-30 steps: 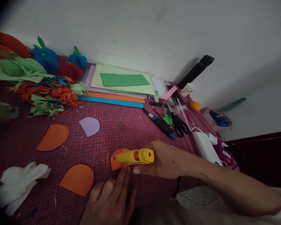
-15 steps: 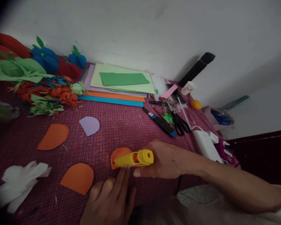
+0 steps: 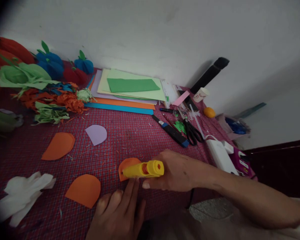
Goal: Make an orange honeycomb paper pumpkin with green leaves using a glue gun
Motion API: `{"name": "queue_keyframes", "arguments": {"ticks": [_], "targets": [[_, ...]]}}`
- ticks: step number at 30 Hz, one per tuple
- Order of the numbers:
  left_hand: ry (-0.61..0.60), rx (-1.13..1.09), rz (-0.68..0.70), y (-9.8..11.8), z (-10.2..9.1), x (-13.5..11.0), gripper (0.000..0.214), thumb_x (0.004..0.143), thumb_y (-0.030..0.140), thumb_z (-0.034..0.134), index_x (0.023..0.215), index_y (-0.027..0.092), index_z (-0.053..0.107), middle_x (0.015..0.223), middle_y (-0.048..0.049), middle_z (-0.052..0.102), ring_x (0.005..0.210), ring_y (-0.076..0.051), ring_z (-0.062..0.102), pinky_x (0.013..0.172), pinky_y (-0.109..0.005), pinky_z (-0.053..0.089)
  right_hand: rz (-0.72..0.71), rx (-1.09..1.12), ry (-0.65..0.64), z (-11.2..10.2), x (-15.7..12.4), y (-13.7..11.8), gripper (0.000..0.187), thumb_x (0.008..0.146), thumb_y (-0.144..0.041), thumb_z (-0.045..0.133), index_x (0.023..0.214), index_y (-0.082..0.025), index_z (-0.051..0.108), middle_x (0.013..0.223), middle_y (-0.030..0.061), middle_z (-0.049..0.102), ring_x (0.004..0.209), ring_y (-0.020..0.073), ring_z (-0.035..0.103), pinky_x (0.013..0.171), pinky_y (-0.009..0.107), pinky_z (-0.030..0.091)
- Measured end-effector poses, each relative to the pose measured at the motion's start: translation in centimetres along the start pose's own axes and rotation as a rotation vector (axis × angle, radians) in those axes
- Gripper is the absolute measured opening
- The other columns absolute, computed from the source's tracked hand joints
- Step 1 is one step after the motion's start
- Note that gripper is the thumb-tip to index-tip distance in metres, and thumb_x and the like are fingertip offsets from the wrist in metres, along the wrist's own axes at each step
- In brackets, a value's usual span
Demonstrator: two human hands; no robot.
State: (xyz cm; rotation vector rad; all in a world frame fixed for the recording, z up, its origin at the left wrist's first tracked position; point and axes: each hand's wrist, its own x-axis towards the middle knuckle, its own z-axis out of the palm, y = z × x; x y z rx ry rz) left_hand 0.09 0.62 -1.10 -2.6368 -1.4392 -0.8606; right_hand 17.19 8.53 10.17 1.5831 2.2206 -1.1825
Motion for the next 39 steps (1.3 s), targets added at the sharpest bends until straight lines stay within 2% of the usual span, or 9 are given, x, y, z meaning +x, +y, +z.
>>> {"name": "queue_keyframes", "arguments": {"ticks": [4, 10, 18, 30, 35, 39], "targets": [[0.001, 0.008, 0.001, 0.0, 0.1, -0.1, 0.034, 0.083, 0.029, 0.05, 0.11, 0.011, 0.061, 0.115, -0.0057, 0.063, 0.07, -0.017, 0.045, 0.065, -0.036, 0.031, 0.054, 0.088, -0.027, -0.1, 0.4, 0.2, 0.033, 0.078, -0.046, 0.053, 0.07, -0.014, 0.059, 0.053, -0.0033, 0.05, 0.043, 0.0073, 0.043, 0.038, 0.016, 0.03], [-0.001, 0.003, 0.012, -0.1, -0.1, 0.1, 0.032, 0.084, 0.027, 0.049, 0.107, 0.01, 0.063, 0.114, -0.0067, 0.064, 0.068, -0.017, 0.045, 0.064, -0.036, 0.031, 0.121, 0.222, -0.081, -0.4, 0.5, 0.9, 0.038, 0.081, -0.049, 0.051, 0.084, -0.012, 0.061, 0.054, -0.0017, 0.054, 0.045, 0.0085, 0.049, 0.04, 0.017, 0.037], [0.006, 0.004, -0.001, 0.0, 0.0, 0.1, 0.034, 0.084, 0.028, 0.05, 0.109, 0.01, 0.063, 0.113, -0.0061, 0.064, 0.068, -0.016, 0.045, 0.065, -0.036, 0.032, 0.194, 0.282, -0.022, -0.4, 0.0, 1.9, 0.033, 0.077, -0.047, 0.056, 0.078, -0.014, 0.062, 0.054, -0.0014, 0.057, 0.045, 0.0089, 0.052, 0.041, 0.017, 0.04], [-0.016, 0.034, 0.013, -0.1, -0.1, 0.0, 0.032, 0.082, 0.028, 0.051, 0.107, 0.011, 0.064, 0.111, -0.0087, 0.065, 0.066, -0.016, 0.046, 0.064, -0.036, 0.032, 0.119, 0.222, -0.018, -0.1, -0.1, 2.0, 0.037, 0.081, -0.048, 0.052, 0.08, -0.012, 0.06, 0.053, -0.001, 0.055, 0.045, 0.0082, 0.05, 0.041, 0.016, 0.037], [-0.014, 0.035, 0.006, 0.0, -0.1, 0.0, 0.031, 0.083, 0.028, 0.05, 0.105, 0.012, 0.065, 0.113, -0.0074, 0.064, 0.067, -0.016, 0.046, 0.064, -0.036, 0.033, 0.098, 0.206, -0.002, -0.1, 0.1, 1.7, 0.038, 0.08, -0.05, 0.052, 0.077, -0.013, 0.06, 0.053, -0.0021, 0.055, 0.044, 0.0075, 0.047, 0.039, 0.016, 0.034], [-0.016, 0.02, 0.004, 0.0, -0.2, 0.0, 0.033, 0.084, 0.027, 0.048, 0.109, 0.011, 0.063, 0.116, -0.007, 0.063, 0.067, -0.016, 0.047, 0.064, -0.036, 0.033, 0.114, 0.217, 0.005, -0.2, -0.1, 2.1, 0.036, 0.079, -0.05, 0.052, 0.076, -0.015, 0.06, 0.052, -0.0023, 0.055, 0.044, 0.0081, 0.049, 0.04, 0.017, 0.036]]}}
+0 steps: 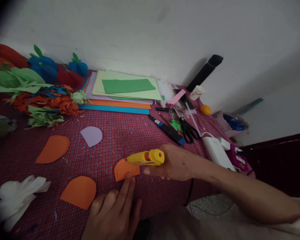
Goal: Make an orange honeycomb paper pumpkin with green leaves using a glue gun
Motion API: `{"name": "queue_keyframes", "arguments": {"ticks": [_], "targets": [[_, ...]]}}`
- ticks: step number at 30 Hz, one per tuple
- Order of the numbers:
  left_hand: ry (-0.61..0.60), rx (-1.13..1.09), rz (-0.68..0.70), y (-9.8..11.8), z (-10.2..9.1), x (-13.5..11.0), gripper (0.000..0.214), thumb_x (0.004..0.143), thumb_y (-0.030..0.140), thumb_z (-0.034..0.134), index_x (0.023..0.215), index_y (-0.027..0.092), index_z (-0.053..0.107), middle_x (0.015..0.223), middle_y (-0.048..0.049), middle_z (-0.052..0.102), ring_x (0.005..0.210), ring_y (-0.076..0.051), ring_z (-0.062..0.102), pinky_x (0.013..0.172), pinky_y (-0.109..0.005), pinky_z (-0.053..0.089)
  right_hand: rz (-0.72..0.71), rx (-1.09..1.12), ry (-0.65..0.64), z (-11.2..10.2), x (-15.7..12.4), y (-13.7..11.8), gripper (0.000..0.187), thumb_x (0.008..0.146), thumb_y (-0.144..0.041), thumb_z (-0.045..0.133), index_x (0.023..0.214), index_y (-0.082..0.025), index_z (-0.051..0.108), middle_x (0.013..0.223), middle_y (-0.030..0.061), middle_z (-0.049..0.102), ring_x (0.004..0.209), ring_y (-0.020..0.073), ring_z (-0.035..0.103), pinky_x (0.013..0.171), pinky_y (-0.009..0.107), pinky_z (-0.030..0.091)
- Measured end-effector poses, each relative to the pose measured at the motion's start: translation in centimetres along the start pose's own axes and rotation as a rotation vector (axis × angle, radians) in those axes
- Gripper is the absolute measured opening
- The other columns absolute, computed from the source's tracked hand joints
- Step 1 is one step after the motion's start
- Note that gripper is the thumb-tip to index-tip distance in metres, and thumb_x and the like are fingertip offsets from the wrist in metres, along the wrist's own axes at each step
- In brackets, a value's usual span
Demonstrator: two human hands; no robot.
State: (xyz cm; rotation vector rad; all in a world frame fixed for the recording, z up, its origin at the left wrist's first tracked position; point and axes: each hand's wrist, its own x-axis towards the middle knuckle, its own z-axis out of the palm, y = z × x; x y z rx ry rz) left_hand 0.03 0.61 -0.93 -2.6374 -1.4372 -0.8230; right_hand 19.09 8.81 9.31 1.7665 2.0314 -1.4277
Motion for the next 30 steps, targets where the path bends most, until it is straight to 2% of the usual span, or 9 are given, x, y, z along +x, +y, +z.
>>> {"name": "queue_keyframes", "arguments": {"ticks": [7, 13, 22, 26, 30], "targets": [[-0.013, 0.018, 0.002, 0.0, -0.1, 0.1, 0.034, 0.085, 0.027, 0.048, 0.112, 0.012, 0.061, 0.117, -0.0056, 0.062, 0.067, -0.016, 0.046, 0.064, -0.036, 0.033, 0.054, 0.034, -0.038, -0.1, -0.9, 1.2, 0.033, 0.08, -0.046, 0.052, 0.075, -0.013, 0.058, 0.053, -0.0006, 0.055, 0.045, 0.0089, 0.051, 0.041, 0.017, 0.038], [-0.012, 0.034, 0.021, -0.1, -0.2, 0.1, 0.032, 0.083, 0.025, 0.05, 0.111, 0.013, 0.062, 0.117, -0.0067, 0.062, 0.067, -0.016, 0.048, 0.064, -0.036, 0.033, 0.092, 0.043, 0.005, -0.1, -1.7, 1.3, 0.031, 0.079, -0.045, 0.054, 0.078, -0.014, 0.058, 0.054, -0.0008, 0.056, 0.047, 0.0097, 0.052, 0.043, 0.017, 0.039], [-0.04, 0.047, 0.009, 0.0, -0.5, 0.2, 0.033, 0.083, 0.027, 0.05, 0.11, 0.013, 0.062, 0.117, -0.0066, 0.062, 0.069, -0.017, 0.049, 0.063, -0.036, 0.034, 0.13, 0.054, -0.02, 0.2, -2.9, 1.8, 0.029, 0.078, -0.041, 0.057, 0.081, -0.013, 0.06, 0.055, -0.0005, 0.057, 0.046, 0.0088, 0.05, 0.042, 0.017, 0.037], [-0.042, 0.042, 0.006, 0.1, -0.6, 0.3, 0.033, 0.083, 0.027, 0.05, 0.111, 0.013, 0.062, 0.117, -0.0063, 0.062, 0.07, -0.017, 0.05, 0.064, -0.036, 0.034, 0.128, 0.04, -0.028, 0.5, -3.4, 1.9, 0.03, 0.078, -0.043, 0.055, 0.077, -0.013, 0.059, 0.054, -0.0006, 0.055, 0.046, 0.0089, 0.049, 0.04, 0.017, 0.035], [-0.04, 0.027, 0.004, 0.1, -0.6, 0.4, 0.034, 0.083, 0.027, 0.05, 0.112, 0.014, 0.061, 0.118, -0.0054, 0.062, 0.074, -0.018, 0.051, 0.065, -0.036, 0.034, 0.147, 0.021, 0.022, 0.8, -3.6, 2.0, 0.03, 0.077, -0.043, 0.057, 0.07, -0.014, 0.058, 0.052, -0.002, 0.053, 0.045, 0.0084, 0.047, 0.04, 0.017, 0.035]]}}
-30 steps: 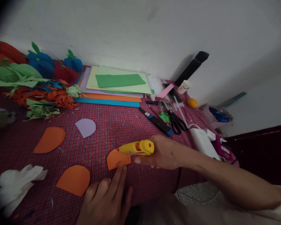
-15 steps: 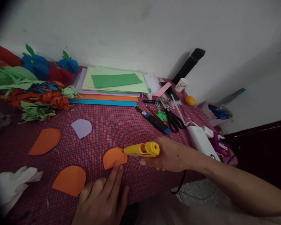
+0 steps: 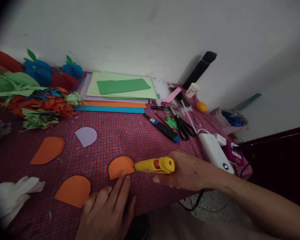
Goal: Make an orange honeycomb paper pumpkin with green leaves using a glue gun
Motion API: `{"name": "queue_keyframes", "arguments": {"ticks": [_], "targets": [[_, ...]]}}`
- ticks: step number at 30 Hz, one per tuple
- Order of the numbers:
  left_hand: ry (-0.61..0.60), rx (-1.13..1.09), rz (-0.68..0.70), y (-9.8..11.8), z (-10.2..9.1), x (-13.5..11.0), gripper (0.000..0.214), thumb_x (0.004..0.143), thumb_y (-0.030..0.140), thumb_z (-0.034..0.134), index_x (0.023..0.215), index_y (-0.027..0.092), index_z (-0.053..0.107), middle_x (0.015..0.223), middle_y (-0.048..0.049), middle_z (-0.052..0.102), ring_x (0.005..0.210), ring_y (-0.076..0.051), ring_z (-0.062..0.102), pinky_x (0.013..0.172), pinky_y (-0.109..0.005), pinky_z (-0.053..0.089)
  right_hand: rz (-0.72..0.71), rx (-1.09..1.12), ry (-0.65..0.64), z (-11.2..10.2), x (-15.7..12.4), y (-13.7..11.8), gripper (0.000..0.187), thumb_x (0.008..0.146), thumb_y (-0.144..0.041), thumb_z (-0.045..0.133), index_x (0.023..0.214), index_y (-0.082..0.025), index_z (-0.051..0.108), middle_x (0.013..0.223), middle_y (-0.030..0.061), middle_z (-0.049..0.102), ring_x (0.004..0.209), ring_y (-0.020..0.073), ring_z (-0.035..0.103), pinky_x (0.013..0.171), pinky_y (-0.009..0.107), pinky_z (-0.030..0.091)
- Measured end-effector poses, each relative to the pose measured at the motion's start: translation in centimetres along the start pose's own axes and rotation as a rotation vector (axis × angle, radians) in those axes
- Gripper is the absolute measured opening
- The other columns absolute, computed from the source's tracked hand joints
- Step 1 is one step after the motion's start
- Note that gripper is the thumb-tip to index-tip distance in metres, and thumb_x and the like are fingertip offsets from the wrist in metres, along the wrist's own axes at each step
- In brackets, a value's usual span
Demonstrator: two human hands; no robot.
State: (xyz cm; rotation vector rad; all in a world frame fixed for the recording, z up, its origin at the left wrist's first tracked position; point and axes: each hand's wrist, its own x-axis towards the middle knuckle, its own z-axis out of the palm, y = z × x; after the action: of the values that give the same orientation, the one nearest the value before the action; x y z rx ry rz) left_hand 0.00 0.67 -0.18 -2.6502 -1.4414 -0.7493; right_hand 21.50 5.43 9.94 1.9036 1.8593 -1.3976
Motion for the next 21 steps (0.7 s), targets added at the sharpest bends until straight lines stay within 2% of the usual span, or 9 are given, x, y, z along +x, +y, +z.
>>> {"name": "queue_keyframes", "arguments": {"ticks": [5, 10, 13, 18, 21], "targets": [[-0.008, 0.008, -0.025, 0.2, 0.0, 0.0, 0.036, 0.083, 0.027, 0.049, 0.116, 0.014, 0.058, 0.117, -0.0054, 0.062, 0.076, -0.019, 0.052, 0.066, -0.036, 0.034, -0.018, 0.049, -0.029, -0.3, -0.2, -0.5, 0.027, 0.077, -0.042, 0.058, 0.073, -0.015, 0.057, 0.054, -0.0018, 0.055, 0.047, 0.0096, 0.05, 0.043, 0.018, 0.038], [-0.025, -0.003, -0.026, 0.2, 0.1, 0.0, 0.035, 0.083, 0.027, 0.05, 0.114, 0.015, 0.06, 0.117, -0.0066, 0.062, 0.078, -0.019, 0.052, 0.066, -0.036, 0.034, -0.024, -0.066, 0.04, -0.9, -0.4, -1.5, 0.027, 0.076, -0.042, 0.059, 0.069, -0.015, 0.057, 0.052, -0.0019, 0.054, 0.046, 0.0091, 0.048, 0.041, 0.017, 0.034], [-0.015, -0.011, -0.024, 0.2, 0.2, 0.0, 0.035, 0.083, 0.028, 0.05, 0.114, 0.015, 0.06, 0.117, -0.0064, 0.062, 0.077, -0.019, 0.052, 0.066, -0.036, 0.034, -0.009, -0.082, 0.005, -1.3, -0.2, -1.7, 0.029, 0.075, -0.042, 0.06, 0.064, -0.016, 0.055, 0.051, -0.0019, 0.053, 0.045, 0.0092, 0.047, 0.04, 0.018, 0.034], [-0.006, -0.038, -0.026, 0.2, 0.3, -0.1, 0.035, 0.084, 0.03, 0.049, 0.114, 0.015, 0.06, 0.118, -0.0062, 0.061, 0.078, -0.019, 0.05, 0.068, -0.037, 0.033, 0.079, -0.05, -0.043, -1.6, -0.3, -2.0, 0.025, 0.074, -0.04, 0.061, 0.069, -0.016, 0.056, 0.056, -0.0001, 0.058, 0.049, 0.0113, 0.051, 0.043, 0.019, 0.038], [-0.005, -0.052, -0.024, 0.1, 0.3, -0.1, 0.036, 0.084, 0.031, 0.049, 0.114, 0.014, 0.059, 0.118, -0.007, 0.061, 0.081, -0.02, 0.05, 0.068, -0.036, 0.032, 0.071, -0.07, -0.038, -1.6, -0.6, -1.9, 0.022, 0.073, -0.039, 0.062, 0.076, -0.018, 0.059, 0.06, -0.0006, 0.057, 0.051, 0.0113, 0.051, 0.044, 0.019, 0.039]]}}
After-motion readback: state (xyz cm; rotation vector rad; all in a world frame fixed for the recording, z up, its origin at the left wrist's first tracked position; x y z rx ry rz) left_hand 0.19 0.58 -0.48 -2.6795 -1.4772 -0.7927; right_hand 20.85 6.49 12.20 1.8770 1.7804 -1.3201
